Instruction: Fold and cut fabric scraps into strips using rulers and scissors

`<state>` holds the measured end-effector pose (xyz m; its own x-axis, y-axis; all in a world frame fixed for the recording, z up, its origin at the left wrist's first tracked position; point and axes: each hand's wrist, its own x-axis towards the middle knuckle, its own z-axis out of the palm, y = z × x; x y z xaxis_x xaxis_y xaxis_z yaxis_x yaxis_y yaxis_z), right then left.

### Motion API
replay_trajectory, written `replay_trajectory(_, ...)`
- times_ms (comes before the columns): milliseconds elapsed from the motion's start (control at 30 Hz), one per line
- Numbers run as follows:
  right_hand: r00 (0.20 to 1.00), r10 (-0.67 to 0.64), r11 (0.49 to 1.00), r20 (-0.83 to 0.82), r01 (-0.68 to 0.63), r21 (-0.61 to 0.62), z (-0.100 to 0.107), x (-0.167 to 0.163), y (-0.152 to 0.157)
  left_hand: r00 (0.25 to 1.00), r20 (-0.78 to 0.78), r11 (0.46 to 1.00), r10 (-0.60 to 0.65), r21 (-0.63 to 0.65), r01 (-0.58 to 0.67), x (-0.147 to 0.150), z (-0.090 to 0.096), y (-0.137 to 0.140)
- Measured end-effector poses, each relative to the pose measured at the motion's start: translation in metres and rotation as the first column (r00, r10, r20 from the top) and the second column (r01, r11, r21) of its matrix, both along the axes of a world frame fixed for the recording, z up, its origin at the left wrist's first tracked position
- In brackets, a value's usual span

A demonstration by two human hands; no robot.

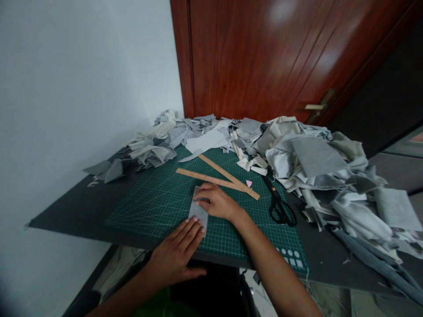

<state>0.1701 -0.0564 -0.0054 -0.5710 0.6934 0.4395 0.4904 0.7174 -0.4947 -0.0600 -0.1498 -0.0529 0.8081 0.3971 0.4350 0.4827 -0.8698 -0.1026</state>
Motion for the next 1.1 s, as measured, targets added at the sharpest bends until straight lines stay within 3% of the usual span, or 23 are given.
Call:
replay_trajectory(167, 0.994, 0.109, 0.989, 0.017, -0.107, -0.1, 0.002, -0.007, -0.004, 0.998, -0.055, 0.998, 0.008, -0.06, -0.012, -0.001, 0.002, 0.0)
replay_trajectory(400, 0.997, 0.014, 1.0, 0.081, -0.012, -0.029, 0.0, -0.012, -0.006, 0.999, -0.038, 0.987, -0.003, -0.162, -0.003, -0.001, 0.008, 0.0)
replay_trajectory(567, 0.975, -0.141, 0.988, -0.173, 0.126, -0.094, -0.003, -0.01, -0.002, 0.997, -0.073, 0.973, 0.009, -0.229, -0.026, 0.002, 0.009, 0.002)
replay_trajectory(700, 0.888, -0.28, 0.957, -0.365, 0.227, -0.18, -0.003, -0.005, 0.003, 0.996, -0.094, 0.969, 0.0, -0.245, -0.023, 0.002, 0.006, 0.004)
replay_trajectory(867, 0.781, -0.412, 0.911, -0.47, 0.367, -0.189, 0.002, -0.005, 0.005, 0.996, -0.087, 0.958, 0.026, -0.281, -0.049, 0.001, 0.005, 0.0)
replay_trajectory(1000, 0.697, -0.493, 0.86, -0.52, 0.479, -0.173, 0.007, -0.009, -0.022, 0.996, -0.086, 0.948, 0.034, -0.313, -0.059, 0.001, 0.006, -0.003)
replay_trajectory(1100, 0.646, -0.567, 0.797, -0.511, 0.587, -0.141, -0.004, -0.003, -0.075, 0.994, -0.104, 0.945, 0.037, -0.319, -0.068, 0.001, 0.004, -0.004)
